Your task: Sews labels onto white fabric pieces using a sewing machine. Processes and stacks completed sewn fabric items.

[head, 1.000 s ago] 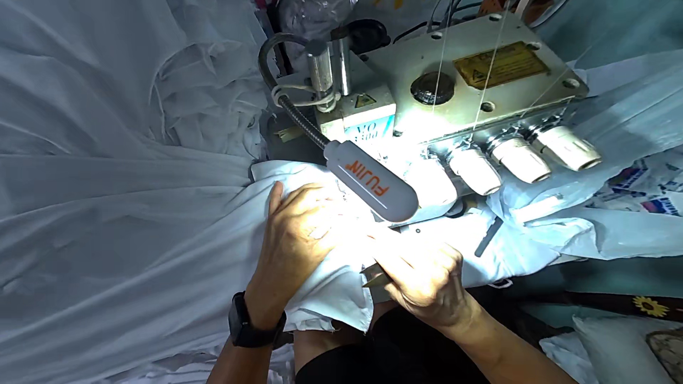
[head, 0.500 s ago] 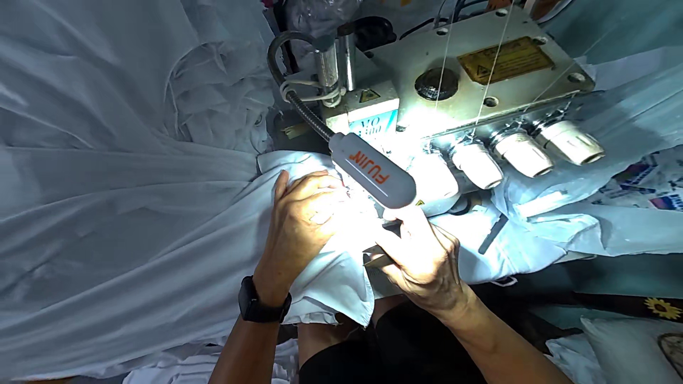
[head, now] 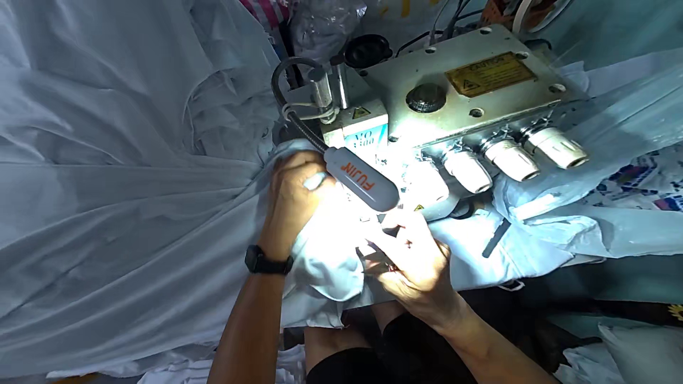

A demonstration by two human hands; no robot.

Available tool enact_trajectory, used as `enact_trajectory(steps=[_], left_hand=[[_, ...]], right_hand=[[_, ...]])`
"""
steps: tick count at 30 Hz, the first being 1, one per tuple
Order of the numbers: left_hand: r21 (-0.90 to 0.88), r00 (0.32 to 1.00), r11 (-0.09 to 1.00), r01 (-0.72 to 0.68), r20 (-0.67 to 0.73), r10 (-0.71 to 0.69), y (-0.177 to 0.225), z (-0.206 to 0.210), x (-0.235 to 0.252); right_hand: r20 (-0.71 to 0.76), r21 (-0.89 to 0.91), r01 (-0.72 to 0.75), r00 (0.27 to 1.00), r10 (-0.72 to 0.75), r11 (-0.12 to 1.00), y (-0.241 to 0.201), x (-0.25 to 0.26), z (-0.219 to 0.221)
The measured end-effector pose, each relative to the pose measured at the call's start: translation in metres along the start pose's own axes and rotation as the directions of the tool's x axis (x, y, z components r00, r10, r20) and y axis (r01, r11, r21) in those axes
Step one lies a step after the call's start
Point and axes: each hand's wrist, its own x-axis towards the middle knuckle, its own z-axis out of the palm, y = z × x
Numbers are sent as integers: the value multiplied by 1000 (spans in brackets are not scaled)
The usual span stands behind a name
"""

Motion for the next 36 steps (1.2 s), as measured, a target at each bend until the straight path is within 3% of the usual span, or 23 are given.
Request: enact_trajectory(steps=[3, 7, 10, 13, 17, 22, 26, 30, 33, 36], left_hand=[[11, 986, 999, 38, -162, -36, -16, 10, 27], [4, 934, 963, 268, -246, -259, -8, 10, 23], [17, 889, 909, 416, -219, -403, 15, 5, -18], [-48, 823, 847, 530, -213, -527, 37, 6, -60], [-69, 855, 878, 473, -204, -477, 31, -15, -68], [-84, 935, 932, 353, 48, -350, -10, -35, -50], [-242, 962, 936, 256, -33, -271, 5, -47, -57], [-176, 992, 978, 110, -49, -120, 11, -54, -63], [-147, 998, 988, 48, -22, -52, 14, -56, -61], [-127, 1000, 992, 19, -18, -22, 19, -58, -62]], right_hand=[[-63, 125, 3, 998, 5, 992, -5, -6, 1], [-60, 198, 20, 998, -8, 980, -10, -7, -15], [41, 136, -80, 996, 75, 987, -7, -10, -29], [222, -13, -236, 947, 233, 972, -7, -5, -40], [288, -115, -247, 919, 270, 962, -14, 8, -42], [294, -186, -200, 923, 248, 962, -27, 18, -34], [245, -260, -105, 954, 171, 960, -30, 24, -21], [201, -341, -72, 968, 148, 937, -42, 33, -10], [243, -301, -47, 962, 124, 952, -44, 37, -4], [239, -109, -39, 969, 65, 993, -36, 40, 6]])
